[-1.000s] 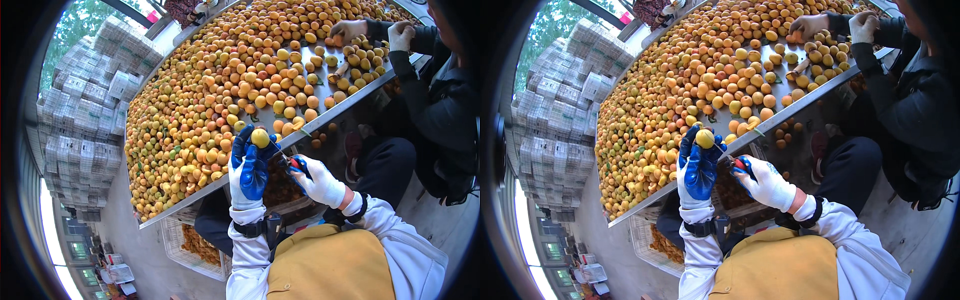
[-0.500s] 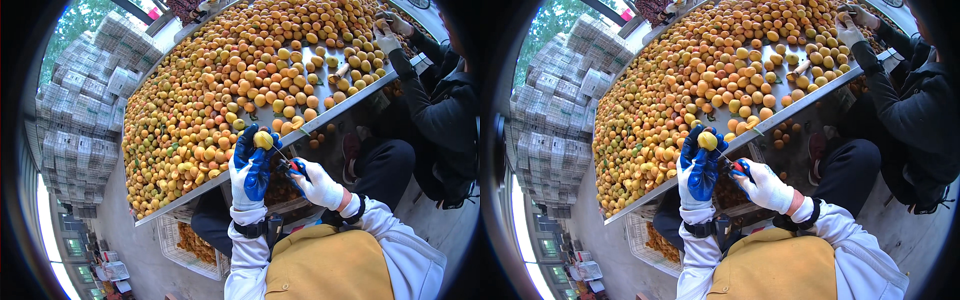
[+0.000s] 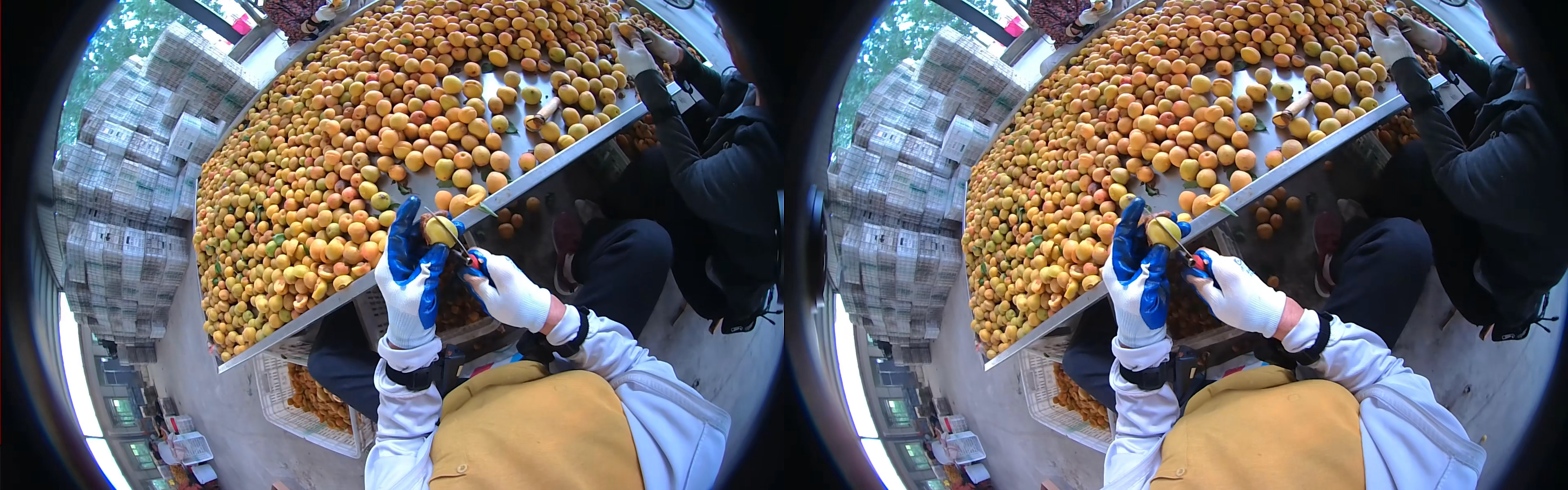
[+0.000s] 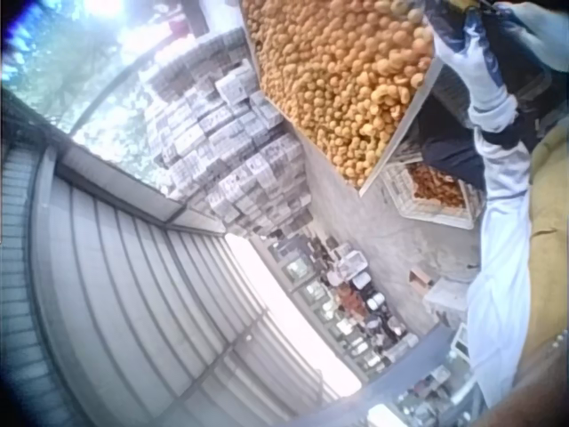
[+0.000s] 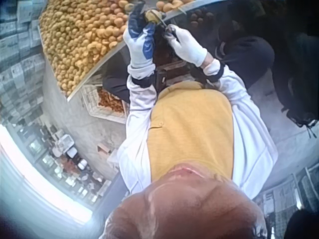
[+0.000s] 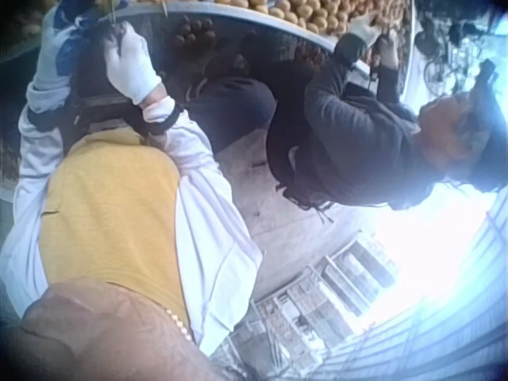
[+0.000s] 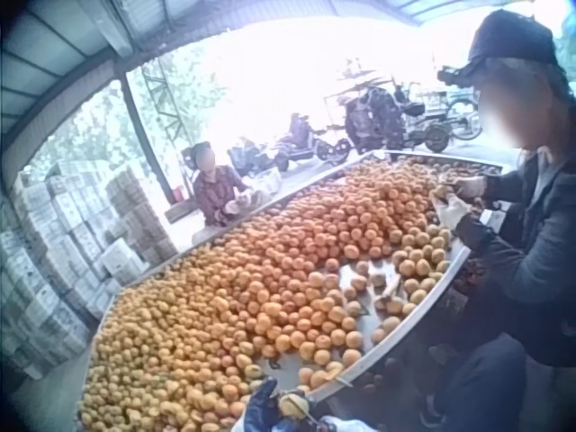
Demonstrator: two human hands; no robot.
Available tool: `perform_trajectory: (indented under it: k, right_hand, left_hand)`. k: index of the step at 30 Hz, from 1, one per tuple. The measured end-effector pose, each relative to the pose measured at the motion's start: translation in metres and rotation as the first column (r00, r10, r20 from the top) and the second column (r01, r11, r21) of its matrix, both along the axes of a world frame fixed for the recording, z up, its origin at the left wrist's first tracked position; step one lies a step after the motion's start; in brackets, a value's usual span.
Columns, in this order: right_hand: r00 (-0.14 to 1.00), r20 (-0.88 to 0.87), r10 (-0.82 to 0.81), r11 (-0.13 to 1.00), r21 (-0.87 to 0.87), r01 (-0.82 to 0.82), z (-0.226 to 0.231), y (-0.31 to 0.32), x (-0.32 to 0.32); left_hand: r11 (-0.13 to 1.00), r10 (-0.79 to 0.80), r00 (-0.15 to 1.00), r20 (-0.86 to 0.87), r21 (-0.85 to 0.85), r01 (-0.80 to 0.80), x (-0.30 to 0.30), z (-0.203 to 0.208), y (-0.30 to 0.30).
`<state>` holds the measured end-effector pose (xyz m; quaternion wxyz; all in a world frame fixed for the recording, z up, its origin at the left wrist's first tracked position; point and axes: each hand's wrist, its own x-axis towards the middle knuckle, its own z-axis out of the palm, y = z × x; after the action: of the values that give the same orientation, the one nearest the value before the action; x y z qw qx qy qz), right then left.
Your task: The person picks up an apricot from a table, cuts it in half using shears, and removes the pit. They drop the pit into a container and place the apricot halves into a separate crate, repeating the process.
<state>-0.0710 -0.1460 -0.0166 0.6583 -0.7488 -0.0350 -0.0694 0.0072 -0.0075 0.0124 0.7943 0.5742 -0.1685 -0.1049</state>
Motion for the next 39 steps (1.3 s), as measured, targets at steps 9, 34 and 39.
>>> perform_trajectory:
  k: [9, 34, 39]
  right_hand:
    - [0.986, 0.109, -0.123, 0.988, -0.079, 0.132, -0.012, 0.013, 0.004]
    - [0.982, -0.146, 0.122, 0.826, 0.563, -0.019, -0.018, 0.022, -0.008]
    - [0.973, 0.137, -0.185, 0.952, 0.271, 0.143, -0.014, 0.016, -0.006]
  left_hand:
    - [0.995, -0.078, 0.994, -0.076, -0.069, 0.073, -0.01, -0.001, -0.012]
    - [0.968, -0.233, 0.97, -0.069, -0.109, 0.224, -0.01, 0.0, -0.004]
    - [0.985, -0.143, 0.984, -0.104, -0.113, 0.131, -0.007, -0.003, -0.001]
